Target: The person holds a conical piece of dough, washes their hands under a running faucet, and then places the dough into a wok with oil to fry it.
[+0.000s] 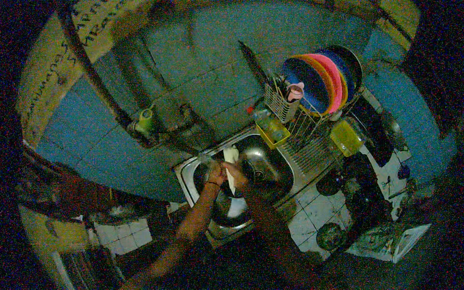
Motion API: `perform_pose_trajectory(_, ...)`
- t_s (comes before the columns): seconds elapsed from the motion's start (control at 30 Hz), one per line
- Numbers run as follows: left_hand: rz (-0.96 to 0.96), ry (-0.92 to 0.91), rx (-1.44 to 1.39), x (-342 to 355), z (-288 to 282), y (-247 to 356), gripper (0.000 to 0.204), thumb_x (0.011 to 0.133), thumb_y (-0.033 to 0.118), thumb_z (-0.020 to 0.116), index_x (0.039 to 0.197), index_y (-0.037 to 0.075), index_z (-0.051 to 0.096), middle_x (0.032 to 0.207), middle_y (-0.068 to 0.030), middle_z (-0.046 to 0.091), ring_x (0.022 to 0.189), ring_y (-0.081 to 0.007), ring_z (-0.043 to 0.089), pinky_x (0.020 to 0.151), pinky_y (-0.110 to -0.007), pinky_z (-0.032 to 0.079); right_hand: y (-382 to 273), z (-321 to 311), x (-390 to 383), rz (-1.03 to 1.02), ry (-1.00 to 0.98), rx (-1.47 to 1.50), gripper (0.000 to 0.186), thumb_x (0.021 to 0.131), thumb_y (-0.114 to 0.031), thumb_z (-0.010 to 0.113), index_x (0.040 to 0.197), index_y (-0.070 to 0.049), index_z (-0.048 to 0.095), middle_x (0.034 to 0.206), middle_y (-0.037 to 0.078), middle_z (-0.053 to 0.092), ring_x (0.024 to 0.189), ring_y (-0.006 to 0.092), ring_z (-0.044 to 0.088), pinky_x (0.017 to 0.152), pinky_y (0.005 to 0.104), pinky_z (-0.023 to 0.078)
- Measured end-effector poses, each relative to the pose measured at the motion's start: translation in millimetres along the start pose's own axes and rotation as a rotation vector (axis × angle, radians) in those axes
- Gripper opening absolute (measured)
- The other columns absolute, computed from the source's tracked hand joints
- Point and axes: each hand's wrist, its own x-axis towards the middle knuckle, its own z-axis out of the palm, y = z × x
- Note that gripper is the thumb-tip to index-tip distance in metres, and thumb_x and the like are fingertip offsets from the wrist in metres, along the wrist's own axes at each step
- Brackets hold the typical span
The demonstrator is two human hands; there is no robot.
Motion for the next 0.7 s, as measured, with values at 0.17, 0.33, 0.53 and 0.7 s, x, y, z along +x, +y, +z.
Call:
perform_pose_trajectory(0.17, -0.401, -0.230, -1.589, 6, -42, 46, 0.034, 0.079, 0.031, 0.048, 0.104, 0.008, 0.047, 0.097, -0.0095, 0.054, 0.088, -0.0258, 0.053, 0.078, -0.037, 0.043, -2, 19, -6, -0.308, 0.351, -0.711, 0.064, 0.068, -0.026, 0.064, 0.118, -0.003, 0.032, 0.100, 0.011, 0.050, 0.090, 0.0242, 0.050, 0.081, 0.0321, 0.039)
perform_pose_trajectory(0.33, 0.113, -0.410, -2.296, 18, -10, 20, 0.031, 0.082, 0.032, 0.040, 0.098, 0.008, 0.050, 0.093, -0.0094, 0.055, 0.083, -0.0288, 0.053, 0.079, -0.043, 0.043, -38, 6, -31, -0.439, -0.127, -0.752, 0.070, 0.071, -0.037, 0.059, 0.121, 0.001, 0.027, 0.102, 0.020, 0.051, 0.095, 0.0283, 0.050, 0.081, 0.0343, 0.039)
perform_pose_trajectory(0.53, -0.123, 0.107, -2.456, 14, -29, 52, 0.031, 0.079, 0.032, 0.040, 0.098, 0.009, 0.049, 0.092, -0.0114, 0.053, 0.087, -0.0300, 0.050, 0.079, -0.049, 0.040, 5, -21, -29, 0.003, -0.083, 0.305, 0.052, 0.078, -0.041, 0.046, 0.114, -0.005, 0.036, 0.104, 0.012, 0.049, 0.093, 0.0228, 0.049, 0.080, 0.0330, 0.039)
perform_pose_trajectory(0.7, -0.290, 0.357, -2.377, 12, -6, 62, 0.038, 0.072, 0.024, 0.051, 0.106, 0.014, 0.040, 0.100, -0.0106, 0.048, 0.091, -0.0272, 0.047, 0.077, -0.044, 0.042, 55, -4, 19, -0.215, 0.100, 0.585, 0.043, 0.084, -0.042, 0.036, 0.110, -0.008, 0.042, 0.106, 0.007, 0.047, 0.093, 0.0187, 0.047, 0.081, 0.0315, 0.038)
